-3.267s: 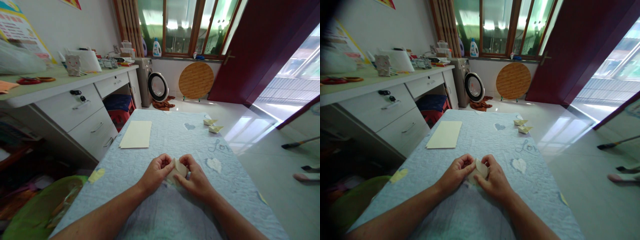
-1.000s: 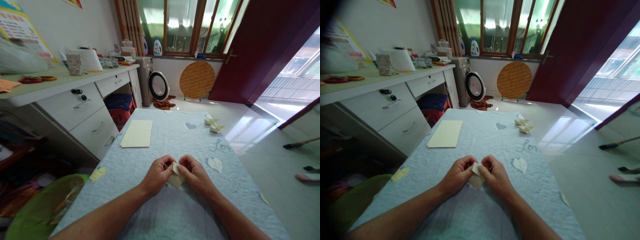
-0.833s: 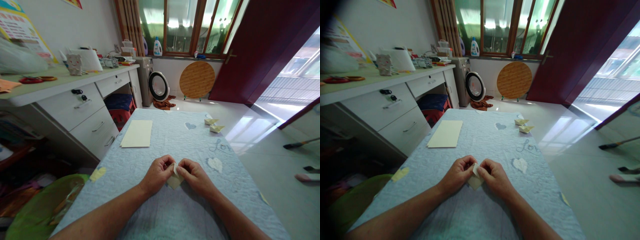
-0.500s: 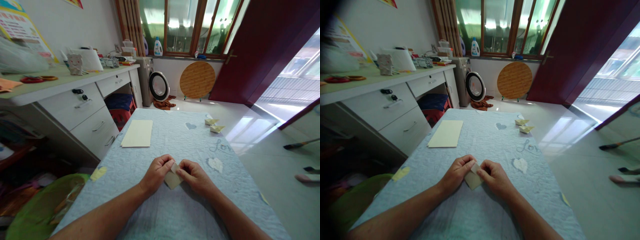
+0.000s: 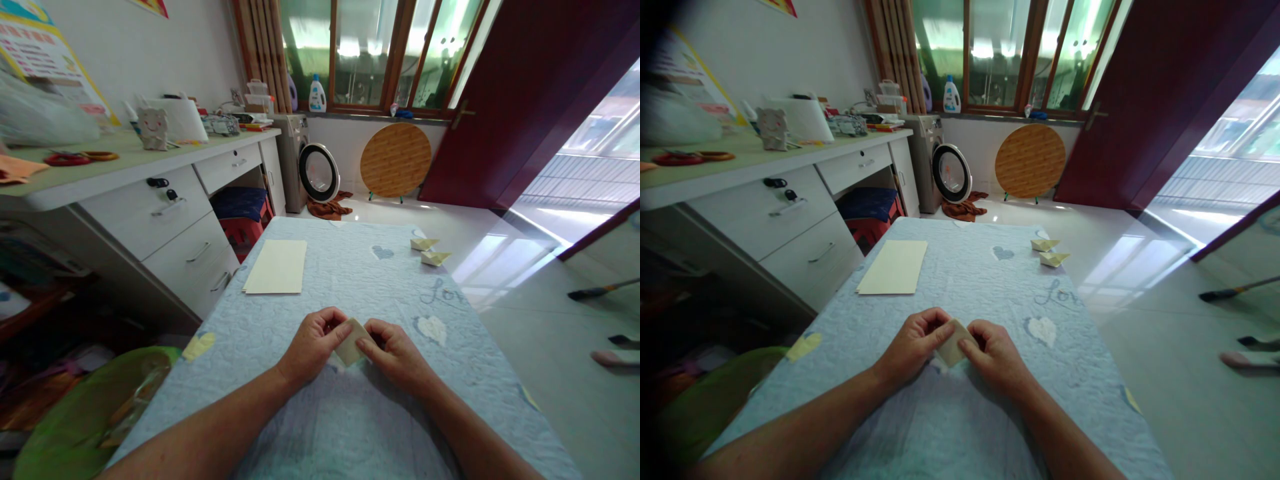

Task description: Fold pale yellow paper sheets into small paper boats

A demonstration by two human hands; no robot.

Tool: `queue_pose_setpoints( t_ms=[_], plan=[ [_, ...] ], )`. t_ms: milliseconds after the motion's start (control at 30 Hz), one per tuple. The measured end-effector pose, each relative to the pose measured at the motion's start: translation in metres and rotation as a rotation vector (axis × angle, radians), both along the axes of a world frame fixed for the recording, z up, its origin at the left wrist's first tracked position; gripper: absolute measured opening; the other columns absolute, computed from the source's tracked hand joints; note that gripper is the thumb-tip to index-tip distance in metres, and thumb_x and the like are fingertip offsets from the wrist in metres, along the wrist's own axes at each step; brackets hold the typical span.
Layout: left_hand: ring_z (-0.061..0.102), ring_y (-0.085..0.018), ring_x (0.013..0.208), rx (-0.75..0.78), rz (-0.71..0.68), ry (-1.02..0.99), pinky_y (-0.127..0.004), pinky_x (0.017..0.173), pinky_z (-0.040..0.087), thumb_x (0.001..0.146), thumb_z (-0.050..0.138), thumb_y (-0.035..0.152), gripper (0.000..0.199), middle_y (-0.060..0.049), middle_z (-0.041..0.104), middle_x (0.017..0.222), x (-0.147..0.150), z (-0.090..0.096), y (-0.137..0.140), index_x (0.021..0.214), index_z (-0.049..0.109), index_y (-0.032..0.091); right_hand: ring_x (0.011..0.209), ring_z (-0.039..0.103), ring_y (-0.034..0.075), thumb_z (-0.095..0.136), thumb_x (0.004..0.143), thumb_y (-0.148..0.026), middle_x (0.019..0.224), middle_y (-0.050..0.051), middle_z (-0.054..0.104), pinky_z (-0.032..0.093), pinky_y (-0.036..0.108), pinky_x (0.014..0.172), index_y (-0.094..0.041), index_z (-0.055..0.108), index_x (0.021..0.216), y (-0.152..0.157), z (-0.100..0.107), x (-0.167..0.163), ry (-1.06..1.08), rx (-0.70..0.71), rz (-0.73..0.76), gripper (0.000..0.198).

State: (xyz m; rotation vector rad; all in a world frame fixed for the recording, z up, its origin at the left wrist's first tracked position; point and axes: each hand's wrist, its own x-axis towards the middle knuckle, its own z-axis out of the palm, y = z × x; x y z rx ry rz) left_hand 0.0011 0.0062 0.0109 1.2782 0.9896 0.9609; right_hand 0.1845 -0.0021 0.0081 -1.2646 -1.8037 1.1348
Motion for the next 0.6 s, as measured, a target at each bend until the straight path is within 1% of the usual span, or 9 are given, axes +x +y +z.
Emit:
queue_pose_setpoints(
  t_ms=[67, 167, 233, 367, 467, 533, 600],
  plan=[
    [0.049, -0.012, 0.06, 0.009, 0.002, 0.027, -0.022, 0.055, 0.038, 0.08, 0.069, 0.05, 0.036, 0.001, 0.056, 0.066, -0.001, 0.0, 0.002, 0.075, 0.061, 0.015, 0.057, 0.039, 0.011, 0.057, 0.085, -0.035, 0.06, -0.004, 0.045, 0.029, 0.023, 0.051, -0.018, 0.053, 0.066, 0.001, 0.001, 0.002, 0.003, -0.005, 0.006, 0.026],
    [0.041, -0.009, 0.054, 0.023, 0.001, 0.099, -0.021, 0.052, 0.031, 0.08, 0.068, 0.053, 0.042, 0.004, 0.047, 0.058, -0.003, -0.001, 0.004, 0.065, 0.054, 0.016, 0.057, 0.038, 0.011, 0.058, 0.085, -0.041, 0.06, -0.004, 0.045, 0.03, 0.023, 0.051, -0.019, 0.052, 0.066, 0.004, 0.003, 0.006, 0.061, -0.057, -0.005, 0.03],
    [0.039, -0.009, 0.054, 0.028, 0.008, 0.103, -0.022, 0.052, 0.03, 0.08, 0.068, 0.052, 0.042, 0.005, 0.045, 0.058, -0.005, -0.002, 0.005, 0.064, 0.053, 0.016, 0.056, 0.037, 0.01, 0.059, 0.085, -0.044, 0.059, -0.004, 0.043, 0.029, 0.023, 0.05, -0.019, 0.051, 0.065, 0.006, 0.004, 0.009, 0.088, -0.08, -0.019, 0.033],
    [0.043, -0.01, 0.056, 0.014, 0.043, 0.039, -0.022, 0.054, 0.033, 0.079, 0.069, 0.051, 0.04, 0.004, 0.049, 0.06, -0.005, -0.003, 0.005, 0.066, 0.054, 0.016, 0.053, 0.036, 0.01, 0.057, 0.085, -0.046, 0.056, -0.005, 0.042, 0.028, 0.023, 0.049, -0.019, 0.054, 0.065, 0.007, 0.005, 0.013, 0.076, -0.08, -0.03, 0.034],
    [0.047, -0.011, 0.058, 0.006, 0.06, 0.022, -0.022, 0.056, 0.036, 0.079, 0.07, 0.05, 0.038, 0.003, 0.053, 0.062, -0.005, -0.003, 0.006, 0.067, 0.056, 0.016, 0.053, 0.039, 0.011, 0.055, 0.087, -0.044, 0.054, -0.004, 0.046, 0.031, 0.023, 0.05, -0.018, 0.058, 0.066, 0.008, 0.005, 0.015, 0.063, -0.056, -0.024, 0.034],
    [0.051, -0.013, 0.061, 0.014, 0.064, 0.016, -0.023, 0.058, 0.039, 0.08, 0.069, 0.048, 0.034, 0.001, 0.058, 0.066, -0.006, -0.002, 0.006, 0.072, 0.061, 0.015, 0.055, 0.044, 0.012, 0.054, 0.088, -0.041, 0.056, -0.003, 0.052, 0.035, 0.024, 0.054, -0.019, 0.059, 0.066, 0.008, 0.004, 0.016, 0.036, -0.011, -0.019, 0.032],
    [0.052, -0.014, 0.063, 0.066, 0.089, 0.05, -0.024, 0.061, 0.04, 0.082, 0.067, 0.045, 0.029, 0.0, 0.061, 0.07, -0.007, -0.001, 0.008, 0.078, 0.065, 0.016, 0.061, 0.051, 0.014, 0.053, 0.089, -0.035, 0.063, -0.001, 0.058, 0.039, 0.026, 0.06, -0.019, 0.063, 0.069, 0.009, 0.004, 0.017, -0.004, 0.087, -0.033, 0.027]
  ],
)
